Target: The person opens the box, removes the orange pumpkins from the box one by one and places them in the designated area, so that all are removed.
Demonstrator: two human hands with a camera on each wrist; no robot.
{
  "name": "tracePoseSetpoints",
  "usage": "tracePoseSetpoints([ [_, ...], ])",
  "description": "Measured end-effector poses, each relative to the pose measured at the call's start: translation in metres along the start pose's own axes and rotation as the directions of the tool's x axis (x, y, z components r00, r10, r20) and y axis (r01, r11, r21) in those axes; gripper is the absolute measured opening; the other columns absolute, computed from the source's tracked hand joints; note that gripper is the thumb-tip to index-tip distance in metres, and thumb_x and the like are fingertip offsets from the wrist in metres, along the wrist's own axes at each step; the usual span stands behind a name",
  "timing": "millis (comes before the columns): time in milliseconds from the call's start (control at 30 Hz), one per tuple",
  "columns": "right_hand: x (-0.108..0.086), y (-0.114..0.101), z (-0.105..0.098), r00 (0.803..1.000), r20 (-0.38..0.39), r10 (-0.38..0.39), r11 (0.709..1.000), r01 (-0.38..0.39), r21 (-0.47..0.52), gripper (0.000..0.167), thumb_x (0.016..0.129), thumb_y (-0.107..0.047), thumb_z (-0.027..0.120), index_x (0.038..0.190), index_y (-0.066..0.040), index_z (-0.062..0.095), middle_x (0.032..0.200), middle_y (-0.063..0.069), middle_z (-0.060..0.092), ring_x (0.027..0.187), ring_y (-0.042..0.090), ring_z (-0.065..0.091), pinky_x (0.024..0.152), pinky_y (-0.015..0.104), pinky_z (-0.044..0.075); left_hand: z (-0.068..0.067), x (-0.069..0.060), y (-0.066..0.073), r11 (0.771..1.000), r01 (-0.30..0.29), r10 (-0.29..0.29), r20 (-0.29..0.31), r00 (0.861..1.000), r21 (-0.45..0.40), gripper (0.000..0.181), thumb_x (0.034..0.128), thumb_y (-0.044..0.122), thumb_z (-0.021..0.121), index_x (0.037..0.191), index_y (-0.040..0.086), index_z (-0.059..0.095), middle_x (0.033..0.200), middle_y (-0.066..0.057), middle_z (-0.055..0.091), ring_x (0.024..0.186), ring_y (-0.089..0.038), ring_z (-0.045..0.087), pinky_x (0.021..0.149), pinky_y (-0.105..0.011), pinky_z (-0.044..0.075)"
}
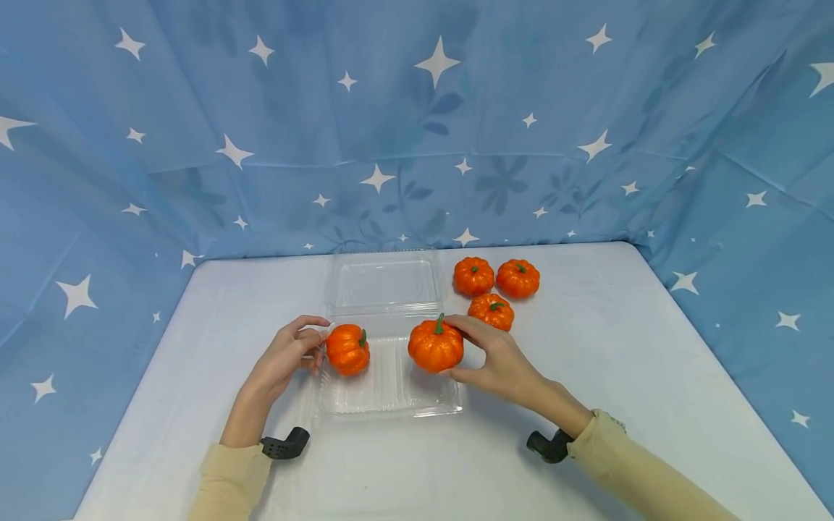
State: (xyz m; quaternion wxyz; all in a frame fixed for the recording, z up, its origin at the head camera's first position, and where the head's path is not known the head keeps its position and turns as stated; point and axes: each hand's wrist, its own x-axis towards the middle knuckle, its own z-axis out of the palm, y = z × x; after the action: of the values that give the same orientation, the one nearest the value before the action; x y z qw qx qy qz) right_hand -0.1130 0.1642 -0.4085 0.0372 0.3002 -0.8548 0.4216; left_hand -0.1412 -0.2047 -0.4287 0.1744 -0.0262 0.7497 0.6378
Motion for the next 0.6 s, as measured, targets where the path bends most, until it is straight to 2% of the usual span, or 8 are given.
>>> tracePoseSetpoints([
  [133,-0.004,0.003,-0.007,1.0,-0.024,0.009,1.0,-0.009,-0.01,0.077,0.075,-0.01,0.092,0.142,0.0,0.055,0.141,0.013,0.062,0.131,0.032,0.06,0.1,0.043,0.054,0.0,0.0,0.0,1.0,0.007,-0.007,0.002,1.0,0.001,0.04,0.103,0.008,0.046,0.142,-0.003,0.042,0.074,-0.006,0.057,0.062,-0.017,0.053,0.057,-0.03,0.053],
  [333,-0.009,0.008,-0.018,0.997,-0.075,0.007,0.999,-0.01,-0.038,0.077,0.074,-0.006,0.091,0.142,0.001,0.054,0.14,0.015,0.062,0.12,0.031,0.066,0.094,0.045,0.058,-0.001,-0.001,0.0,1.0,0.005,-0.005,0.004,1.0,-0.006,0.04,0.103,0.007,0.045,0.141,-0.004,0.042,0.075,-0.007,0.057,0.061,-0.017,0.052,0.056,-0.029,0.053],
  [600,-0.019,0.023,-0.035,0.986,-0.168,0.026,0.995,-0.041,-0.091,0.075,0.073,0.003,0.089,0.14,0.002,0.055,0.141,0.02,0.059,0.126,0.036,0.062,0.096,0.041,0.054,0.001,0.001,0.0,1.0,-0.008,0.008,0.011,1.0,-0.018,0.04,0.1042,0.009,0.046,0.142,-0.004,0.04,0.076,-0.007,0.055,0.06,-0.017,0.052,0.055,-0.029,0.053],
])
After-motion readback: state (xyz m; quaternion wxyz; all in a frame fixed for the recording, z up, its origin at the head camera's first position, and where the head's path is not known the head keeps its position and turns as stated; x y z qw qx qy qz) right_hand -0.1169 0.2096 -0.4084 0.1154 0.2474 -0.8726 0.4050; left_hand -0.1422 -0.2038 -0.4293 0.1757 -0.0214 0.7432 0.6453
